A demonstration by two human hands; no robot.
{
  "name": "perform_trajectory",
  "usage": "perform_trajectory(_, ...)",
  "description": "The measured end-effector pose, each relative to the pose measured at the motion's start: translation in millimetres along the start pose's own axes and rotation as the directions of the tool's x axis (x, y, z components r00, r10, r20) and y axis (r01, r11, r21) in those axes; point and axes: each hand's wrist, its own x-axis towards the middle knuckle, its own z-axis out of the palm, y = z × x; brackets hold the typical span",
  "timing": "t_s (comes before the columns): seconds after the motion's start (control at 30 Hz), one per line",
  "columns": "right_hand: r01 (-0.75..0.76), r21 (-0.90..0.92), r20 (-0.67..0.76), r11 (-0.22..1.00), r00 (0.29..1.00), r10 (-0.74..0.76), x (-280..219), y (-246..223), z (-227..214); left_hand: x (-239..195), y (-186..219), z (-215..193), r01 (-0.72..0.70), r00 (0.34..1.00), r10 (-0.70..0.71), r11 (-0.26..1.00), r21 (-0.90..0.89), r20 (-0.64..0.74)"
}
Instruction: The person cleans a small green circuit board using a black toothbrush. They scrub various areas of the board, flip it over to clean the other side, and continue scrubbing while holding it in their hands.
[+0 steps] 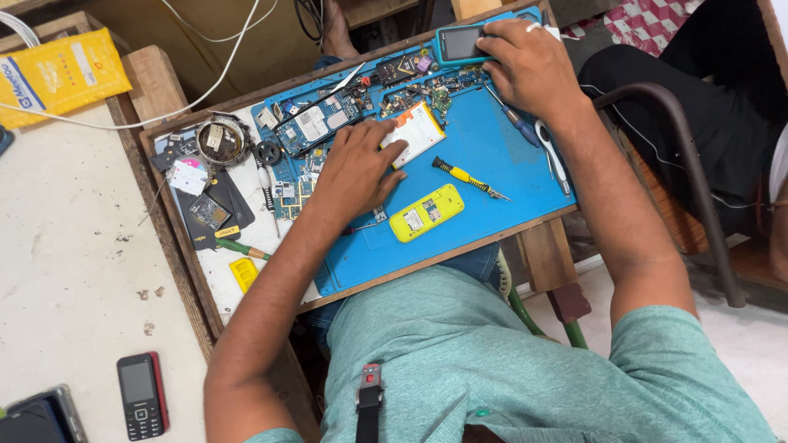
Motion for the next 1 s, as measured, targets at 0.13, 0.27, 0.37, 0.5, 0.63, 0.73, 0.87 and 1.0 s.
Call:
perform_trajectory(0.13,-0.067,0.064,-0.001,0.996,0.998,0.067,-10,3,-5,-12,-2,-12,-0.018,0.999,0.019,0.999,-0.048,0.027)
perform_trajectory(0.27,-0.163,0.095,0.017,0.982,0.987,0.162,-21,12,-28,-41,-8,-33,0.000,1.000,0.000,1.000,-0.030,0.013)
perform_trajectory(0.37,-0.271,0.116,0.004,0.955,0.962,0.273,-40,21,-51,-78,-24,-62,0.093,0.996,-0.093,0.996,0.004,0.001)
perform_trajectory(0.5,-0.446,0.330,-0.033,0.832,0.875,0.482,-82,20,-59,-138,-47,-95,0.297,0.954,-0.299,0.944,0.145,-0.012)
perform_trajectory(0.63,-0.623,0.507,0.157,0.596,0.746,0.647,-111,14,-38,-189,-58,-104,0.498,0.866,-0.499,0.857,0.131,-0.031)
perform_trajectory(0.73,-0.631,0.472,0.282,0.615,0.770,0.573,-118,11,-29,-212,-61,-98,0.567,0.815,-0.572,0.820,-0.080,-0.089)
perform_trajectory(0.87,-0.556,0.292,0.231,0.779,0.831,0.507,-118,-3,-29,-231,-63,-83,0.599,0.748,-0.641,0.763,-0.242,-0.170)
perform_trajectory(1.0,-0.600,0.323,0.265,0.732,0.800,0.539,-107,-6,-37,-218,-73,-83,0.567,0.772,-0.595,0.803,-0.182,-0.223)
